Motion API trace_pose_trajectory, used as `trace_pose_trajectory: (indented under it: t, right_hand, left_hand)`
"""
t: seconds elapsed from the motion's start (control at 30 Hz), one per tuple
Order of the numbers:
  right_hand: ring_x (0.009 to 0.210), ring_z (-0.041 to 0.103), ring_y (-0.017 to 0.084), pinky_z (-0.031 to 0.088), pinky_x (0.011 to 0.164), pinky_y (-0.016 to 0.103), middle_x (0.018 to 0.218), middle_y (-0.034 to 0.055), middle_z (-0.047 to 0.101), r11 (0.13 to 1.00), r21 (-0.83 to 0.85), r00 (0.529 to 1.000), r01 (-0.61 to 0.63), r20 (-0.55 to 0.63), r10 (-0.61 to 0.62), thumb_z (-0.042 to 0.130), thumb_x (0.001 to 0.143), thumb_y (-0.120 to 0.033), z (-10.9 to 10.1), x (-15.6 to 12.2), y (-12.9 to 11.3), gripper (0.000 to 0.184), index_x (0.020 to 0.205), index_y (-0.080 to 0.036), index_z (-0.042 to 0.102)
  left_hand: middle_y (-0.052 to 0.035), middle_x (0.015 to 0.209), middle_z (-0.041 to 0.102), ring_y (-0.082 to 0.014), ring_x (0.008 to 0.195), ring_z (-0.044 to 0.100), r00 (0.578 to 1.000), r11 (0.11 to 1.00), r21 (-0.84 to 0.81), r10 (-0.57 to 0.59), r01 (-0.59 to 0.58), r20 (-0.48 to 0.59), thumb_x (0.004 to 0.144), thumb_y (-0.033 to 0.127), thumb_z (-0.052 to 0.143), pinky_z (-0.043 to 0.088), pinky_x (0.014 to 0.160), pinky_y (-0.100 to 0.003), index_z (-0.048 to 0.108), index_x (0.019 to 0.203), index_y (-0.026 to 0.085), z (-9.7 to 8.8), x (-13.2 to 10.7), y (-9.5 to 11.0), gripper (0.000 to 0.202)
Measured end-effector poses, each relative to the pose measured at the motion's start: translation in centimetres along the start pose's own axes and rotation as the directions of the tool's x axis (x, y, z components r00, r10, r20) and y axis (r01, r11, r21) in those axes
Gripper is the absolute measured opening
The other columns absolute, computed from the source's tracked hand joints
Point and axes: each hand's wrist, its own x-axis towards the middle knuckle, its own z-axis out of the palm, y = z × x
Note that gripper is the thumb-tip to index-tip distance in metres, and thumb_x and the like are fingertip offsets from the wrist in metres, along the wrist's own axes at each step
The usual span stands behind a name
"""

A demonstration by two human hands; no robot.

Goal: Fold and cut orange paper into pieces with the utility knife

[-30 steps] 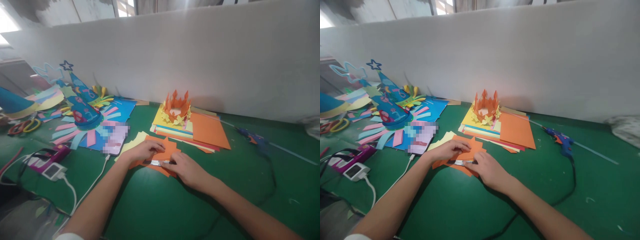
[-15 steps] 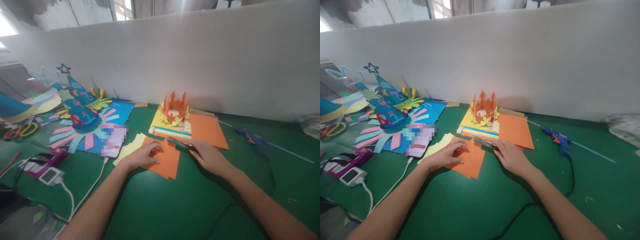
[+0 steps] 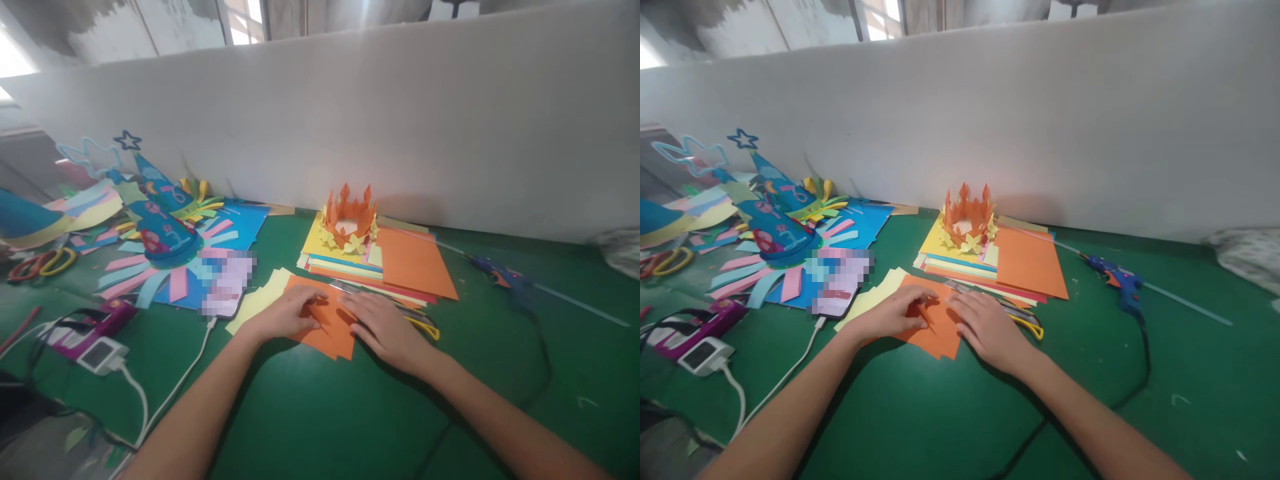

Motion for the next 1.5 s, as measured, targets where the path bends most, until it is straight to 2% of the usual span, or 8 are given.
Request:
trace_pose_trajectory:
  t: [0.2,0.3,0.5,0.7,0.9,1.1,1.27,1.5]
  right_hand:
    - [0.114,0.052,0.024,0.04,0.094,0.043,0.126,0.0062,0.06,0.996,0.068,0.995,0.064,0.069,-0.069,0.046,0.093,-0.03,0.6,0.5,-1.0,0.035,0.127,-0.025,0.053]
    - [0.104,0.056,0.021,0.043,0.089,0.039,0.118,0.0052,0.064,0.992,0.096,0.996,0.081,0.028,-0.084,0.047,0.093,-0.031,0.8,0.4,-0.7,0.029,0.118,-0.026,0.06]
    - [0.088,0.06,0.018,0.048,0.077,0.033,0.105,0.0057,0.07,0.966,0.078,0.963,0.245,-0.132,-0.233,0.046,0.095,-0.025,2.1,-0.1,0.2,0.023,0.1,-0.02,0.067]
    - [0.079,0.066,0.018,0.053,0.067,0.03,0.097,0.0068,0.072,0.951,0.015,0.925,0.309,-0.238,-0.297,0.046,0.093,-0.018,2.0,-0.3,0.0,0.018,0.094,-0.017,0.064]
    - [0.089,0.069,0.015,0.056,0.077,0.026,0.097,0.004,0.073,0.94,0.312,0.859,0.135,-0.509,0.045,0.051,0.088,-0.013,0.9,-0.5,-0.3,0.014,0.097,-0.022,0.058]
    - [0.099,0.066,0.016,0.056,0.08,0.028,0.109,0.0066,0.07,0.942,0.219,0.826,0.254,-0.556,-0.093,0.047,0.088,-0.011,0.2,-1.1,-0.4,0.022,0.105,-0.024,0.054]
    - [0.104,0.064,0.021,0.053,0.087,0.036,0.115,0.0095,0.067,0.988,0.104,0.824,-0.115,-0.546,0.153,0.044,0.092,-0.023,0.5,-1.1,1.3,0.018,0.104,-0.022,0.057]
    - [0.11,0.055,0.032,0.042,0.088,0.047,0.129,0.0168,0.055,0.886,-0.122,0.814,-0.447,-0.466,0.347,0.039,0.093,-0.032,-0.4,-0.6,3.3,0.037,0.123,-0.014,0.051]
  left_hand:
    - [-0.0011,0.083,0.062,-0.0167,0.08,0.055,0.999,0.998,0.06,0.037,-0.035,-0.035,0.078,0.022,0.056,0.043,0.072,-0.026,0.062,0.082,0.018,-0.5,0.2,-0.7,0.008]
    - [-0.0007,0.091,0.062,-0.0177,0.085,0.057,0.977,0.995,0.048,-0.077,0.089,-0.199,0.079,0.026,0.057,0.044,0.074,-0.028,0.059,0.096,0.021,-1.5,0.0,-1.5,0.018]
    - [-0.0054,0.093,0.057,-0.0205,0.08,0.059,0.813,0.897,0.13,-0.311,0.422,-0.493,0.068,0.02,0.067,0.047,0.071,-0.033,0.047,0.107,0.016,-2.9,-0.6,-3.5,0.043]
    - [-0.0096,0.098,0.053,-0.023,0.092,0.057,0.83,0.886,0.348,-0.071,0.307,-0.553,0.072,0.009,0.055,0.048,0.081,-0.036,0.056,0.089,0.016,-1.9,-0.3,-5.0,0.018]
    - [-0.0132,0.103,0.057,-0.0273,0.102,0.056,0.825,0.869,0.403,-0.011,0.287,-0.565,0.077,0.005,0.044,0.046,0.089,-0.043,0.063,0.08,0.015,-1.1,0.3,-5.5,0.022]
    - [-0.0103,0.129,0.053,-0.0226,0.121,0.048,0.913,0.928,0.362,0.066,0.092,-0.402,0.09,0.021,0.042,0.038,0.104,-0.041,0.054,0.117,0.019,-0.4,0.1,-3.1,0.029]
    - [-0.0101,0.148,0.034,-0.0269,0.137,0.029,0.98,0.96,0.258,-0.055,0.105,-0.193,0.083,0.047,0.057,0.027,0.111,-0.045,0.036,0.138,0.023,0.0,-0.5,-1.9,0.064]
    - [-0.0098,0.147,0.035,-0.0271,0.135,0.031,0.978,0.957,0.244,-0.113,0.155,-0.178,0.081,0.047,0.06,0.025,0.111,-0.043,0.041,0.135,0.022,-0.3,-0.5,-1.4,0.063]
